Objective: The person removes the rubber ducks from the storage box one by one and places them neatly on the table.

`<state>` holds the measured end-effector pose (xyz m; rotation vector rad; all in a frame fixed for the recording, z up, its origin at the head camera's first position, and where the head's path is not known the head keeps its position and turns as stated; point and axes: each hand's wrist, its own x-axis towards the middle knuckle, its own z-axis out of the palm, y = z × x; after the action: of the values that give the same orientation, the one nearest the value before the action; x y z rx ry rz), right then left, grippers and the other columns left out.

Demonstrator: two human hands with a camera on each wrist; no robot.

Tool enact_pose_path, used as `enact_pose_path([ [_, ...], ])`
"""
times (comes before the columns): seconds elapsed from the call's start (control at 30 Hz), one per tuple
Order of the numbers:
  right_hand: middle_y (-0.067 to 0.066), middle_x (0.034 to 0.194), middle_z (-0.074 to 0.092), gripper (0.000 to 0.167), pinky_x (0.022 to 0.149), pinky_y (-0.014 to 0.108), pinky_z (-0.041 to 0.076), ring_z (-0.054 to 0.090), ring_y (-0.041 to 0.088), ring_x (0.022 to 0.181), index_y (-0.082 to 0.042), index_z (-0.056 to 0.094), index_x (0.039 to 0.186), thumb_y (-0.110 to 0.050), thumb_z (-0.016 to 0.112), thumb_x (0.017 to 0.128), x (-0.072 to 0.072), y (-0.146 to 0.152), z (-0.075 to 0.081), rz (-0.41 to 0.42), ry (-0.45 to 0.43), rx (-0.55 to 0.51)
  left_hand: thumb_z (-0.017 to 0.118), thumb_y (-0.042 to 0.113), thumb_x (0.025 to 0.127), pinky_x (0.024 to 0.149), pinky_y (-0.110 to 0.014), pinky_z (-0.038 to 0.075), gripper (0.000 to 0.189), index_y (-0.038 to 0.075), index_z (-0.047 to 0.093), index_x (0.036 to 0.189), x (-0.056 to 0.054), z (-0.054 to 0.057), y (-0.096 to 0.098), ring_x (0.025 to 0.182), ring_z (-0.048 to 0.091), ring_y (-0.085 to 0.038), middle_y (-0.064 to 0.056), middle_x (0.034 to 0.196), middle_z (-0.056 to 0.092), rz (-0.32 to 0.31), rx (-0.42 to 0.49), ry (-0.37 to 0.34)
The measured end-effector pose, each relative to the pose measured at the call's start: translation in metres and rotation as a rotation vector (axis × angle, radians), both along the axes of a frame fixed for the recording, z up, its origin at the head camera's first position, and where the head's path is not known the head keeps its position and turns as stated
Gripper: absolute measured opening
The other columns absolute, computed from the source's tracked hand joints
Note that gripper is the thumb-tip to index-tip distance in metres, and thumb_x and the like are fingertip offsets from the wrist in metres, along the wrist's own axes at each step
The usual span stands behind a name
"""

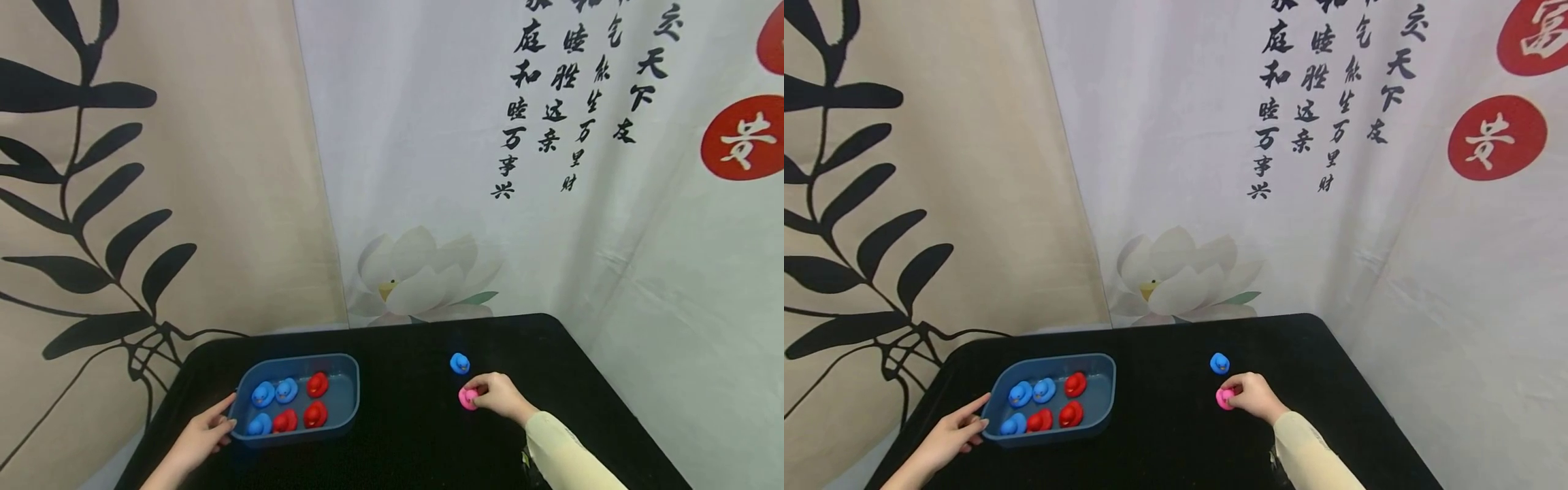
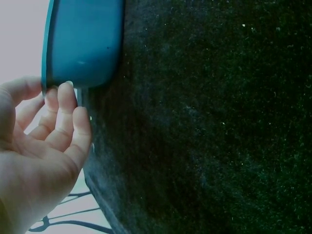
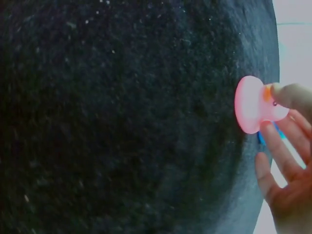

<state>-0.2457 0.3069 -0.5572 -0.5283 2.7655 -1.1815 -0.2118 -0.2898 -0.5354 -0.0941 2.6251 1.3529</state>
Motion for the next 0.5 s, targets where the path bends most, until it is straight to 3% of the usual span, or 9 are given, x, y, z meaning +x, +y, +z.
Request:
enact_pose_path([
  [0.2, 0.004, 0.095, 0.066, 0.021, 0.067, 0.027, 0.05, 0.055, 0.017, 0.08, -0.005, 0.073, 0.105, -0.01, 0.072, 0.084, 0.004, 0.005, -0.008, -0.071, -0.073, -0.127, 0.056, 0.009, 0.092, 0.065, -0.037, 0.052, 0.061, -0.011, 0.031, 0.144, 0.001, 0.001, 0.001, 0.074, 0.061, -0.023, -0.009, 0.083, 0.058, 0.004, 0.003, 0.0],
  [0.5, 0.009, 0.099, 0.068, 0.026, 0.069, 0.025, 0.049, 0.056, 0.014, 0.081, -0.001, 0.072, 0.107, -0.011, 0.073, 0.083, 0.005, 0.006, -0.02, -0.13, -0.09, -0.262, 0.055, 0.008, 0.091, 0.066, -0.037, 0.052, 0.061, -0.009, 0.031, 0.144, 0.002, 0.001, 0.001, 0.074, 0.061, -0.024, -0.01, 0.082, 0.058, 0.02, 0.013, -0.015],
])
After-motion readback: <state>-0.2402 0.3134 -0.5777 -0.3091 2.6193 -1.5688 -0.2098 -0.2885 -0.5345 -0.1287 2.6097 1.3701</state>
